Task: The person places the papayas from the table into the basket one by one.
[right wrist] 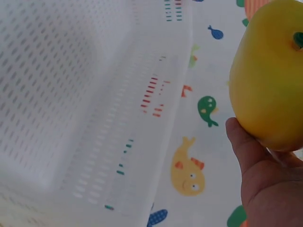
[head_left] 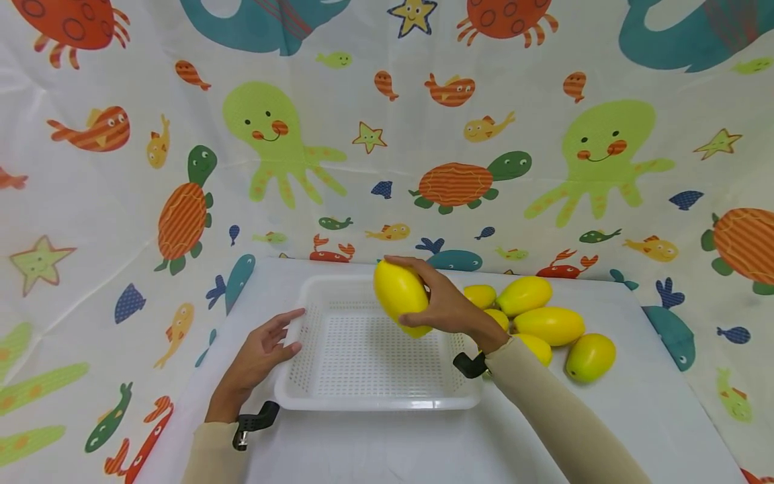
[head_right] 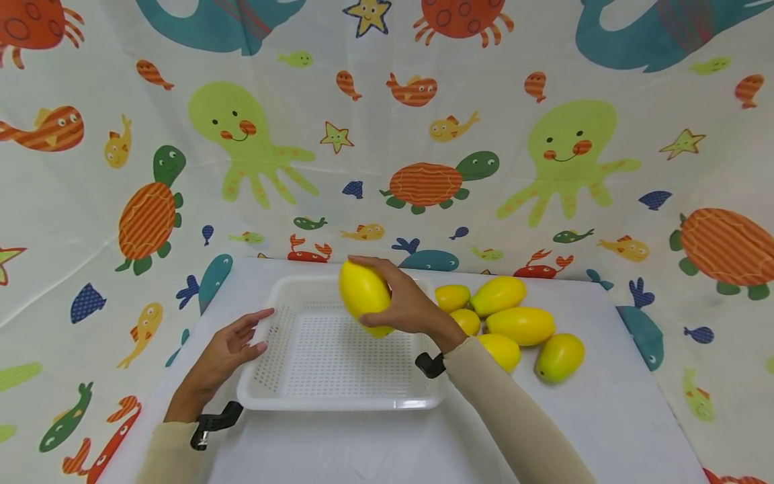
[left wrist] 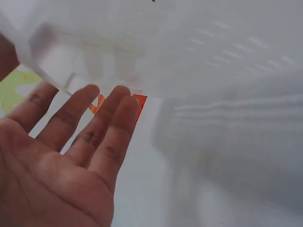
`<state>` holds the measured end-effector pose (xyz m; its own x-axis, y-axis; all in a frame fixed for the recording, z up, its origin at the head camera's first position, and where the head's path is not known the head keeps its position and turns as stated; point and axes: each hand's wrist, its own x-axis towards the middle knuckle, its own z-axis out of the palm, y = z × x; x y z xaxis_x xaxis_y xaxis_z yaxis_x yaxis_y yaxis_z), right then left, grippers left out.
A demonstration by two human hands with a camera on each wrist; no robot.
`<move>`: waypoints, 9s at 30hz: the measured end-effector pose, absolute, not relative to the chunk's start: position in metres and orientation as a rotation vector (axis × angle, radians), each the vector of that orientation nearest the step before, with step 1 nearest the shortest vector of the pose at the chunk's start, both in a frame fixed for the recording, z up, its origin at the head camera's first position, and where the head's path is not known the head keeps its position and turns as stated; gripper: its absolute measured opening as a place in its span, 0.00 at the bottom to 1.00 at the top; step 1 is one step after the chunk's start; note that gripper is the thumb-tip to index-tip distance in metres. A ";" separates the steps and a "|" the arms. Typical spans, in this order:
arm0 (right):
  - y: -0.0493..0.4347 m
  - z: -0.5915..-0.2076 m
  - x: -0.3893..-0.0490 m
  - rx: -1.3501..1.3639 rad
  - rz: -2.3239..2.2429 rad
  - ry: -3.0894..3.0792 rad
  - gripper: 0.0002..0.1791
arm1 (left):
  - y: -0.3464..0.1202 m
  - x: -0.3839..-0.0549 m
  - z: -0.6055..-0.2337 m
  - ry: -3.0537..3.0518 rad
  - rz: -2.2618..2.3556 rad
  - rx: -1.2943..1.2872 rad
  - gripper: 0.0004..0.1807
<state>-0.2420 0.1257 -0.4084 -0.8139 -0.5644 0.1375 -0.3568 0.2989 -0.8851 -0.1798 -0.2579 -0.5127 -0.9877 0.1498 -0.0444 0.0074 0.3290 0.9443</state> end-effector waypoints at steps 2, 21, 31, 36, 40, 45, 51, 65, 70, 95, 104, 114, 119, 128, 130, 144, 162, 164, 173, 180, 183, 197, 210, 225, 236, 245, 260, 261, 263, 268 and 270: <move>0.120 -0.408 -0.245 -0.873 -1.503 2.364 0.55 | -0.258 -0.179 -0.509 2.487 1.722 0.153 0.38; 0.075 -0.427 -0.273 -0.969 -1.359 2.237 0.53 | -0.260 -0.184 -0.504 2.475 1.729 0.181 0.40; 0.059 -0.438 -0.284 -0.889 -1.309 2.193 0.53 | -0.260 -0.184 -0.508 2.395 1.797 0.176 0.41; 0.052 -0.446 -0.289 -0.875 -1.294 2.154 0.52 | -0.261 -0.184 -0.508 2.399 1.802 0.168 0.40; 0.046 -0.450 -0.292 -0.845 -1.287 2.135 0.52 | -0.260 -0.184 -0.509 2.399 1.800 0.173 0.40; 0.037 -0.455 -0.297 -0.839 -1.241 2.133 0.51 | -0.259 -0.184 -0.509 2.384 1.802 0.172 0.39; 0.028 -0.464 -0.303 -0.858 -1.205 2.125 0.50 | -0.261 -0.184 -0.507 2.405 1.782 0.152 0.41; 0.020 -0.485 -0.306 -0.877 -1.160 2.085 0.50 | -0.260 -0.181 -0.505 2.334 1.826 0.128 0.42; 0.020 -0.492 -0.305 -0.881 -1.122 2.086 0.51 | -0.260 -0.180 -0.504 2.317 1.834 0.116 0.42; 0.015 -0.504 -0.306 -1.036 -0.905 2.170 0.54 | -0.260 -0.180 -0.507 2.315 1.851 0.147 0.41; 0.022 -0.493 -0.304 -1.091 -0.874 2.239 0.53 | -0.260 -0.182 -0.505 2.324 1.839 0.136 0.42; 0.035 -0.493 -0.300 -0.980 -0.967 2.243 0.52 | -0.260 -0.181 -0.506 2.322 1.850 0.129 0.39; 0.033 -0.501 -0.300 -0.977 -0.965 2.275 0.53 | -0.259 -0.180 -0.506 2.311 1.864 0.128 0.38; 0.033 -0.498 -0.296 -1.013 -0.969 2.406 0.52 | -0.259 -0.180 -0.503 2.324 1.855 0.145 0.38; 0.035 -0.496 -0.296 -1.007 -0.977 2.438 0.50 | -0.258 -0.180 -0.502 2.324 1.857 0.143 0.38; 0.044 -0.481 -0.293 -0.945 -1.007 2.507 0.45 | -0.259 -0.180 -0.507 2.325 1.854 0.140 0.38; 0.088 -0.432 -0.261 -1.120 -1.151 2.619 0.43 | -0.260 -0.180 -0.510 2.297 1.883 0.167 0.38; 0.096 -0.426 -0.258 -1.115 -1.197 2.634 0.43 | -0.260 -0.180 -0.510 2.304 1.877 0.170 0.38; 0.141 -0.410 -0.244 -1.018 -1.364 2.712 0.45 | -0.262 -0.181 -0.509 2.307 1.877 0.150 0.38; 0.178 -0.411 -0.233 -0.916 -1.483 2.735 0.45 | -0.261 -0.181 -0.510 2.289 1.891 0.161 0.38; 0.194 -0.414 -0.227 -0.802 -1.489 2.784 0.46 | -0.261 -0.182 -0.509 2.292 1.891 0.170 0.38; 0.246 -0.441 -0.190 -0.515 -1.460 2.905 0.47 | -0.261 -0.182 -0.517 2.302 1.899 0.160 0.38; 0.277 -0.467 -0.181 -0.230 -1.473 2.816 0.48 | -0.261 -0.182 -0.514 2.304 1.898 0.147 0.38; 0.303 -0.512 -0.171 -0.123 -1.425 2.805 0.44 | -0.259 -0.183 -0.514 2.289 1.903 0.138 0.38; 0.313 -0.524 -0.166 -0.185 -1.315 2.751 0.40 | -0.259 -0.182 -0.514 2.313 1.902 0.117 0.38; 0.319 -0.532 -0.158 -0.240 -1.291 2.767 0.41 | -0.260 -0.182 -0.516 2.319 1.905 0.142 0.38; 0.326 -0.506 -0.155 -0.161 -1.256 2.858 0.42 | -0.260 -0.184 -0.515 2.353 1.870 0.136 0.38; 0.326 -0.503 -0.156 -0.173 -1.258 2.868 0.43 | -0.260 -0.184 -0.515 2.350 1.871 0.136 0.38; 0.324 -0.495 -0.161 -0.203 -1.266 2.886 0.43 | -0.260 -0.184 -0.515 2.354 1.868 0.131 0.38; 0.317 -0.474 -0.174 -0.268 -1.294 2.880 0.44 | -0.260 -0.184 -0.515 2.353 1.863 0.110 0.38; 0.312 -0.468 -0.179 -0.293 -1.300 2.876 0.44 | -0.260 -0.184 -0.516 2.350 1.858 0.101 0.38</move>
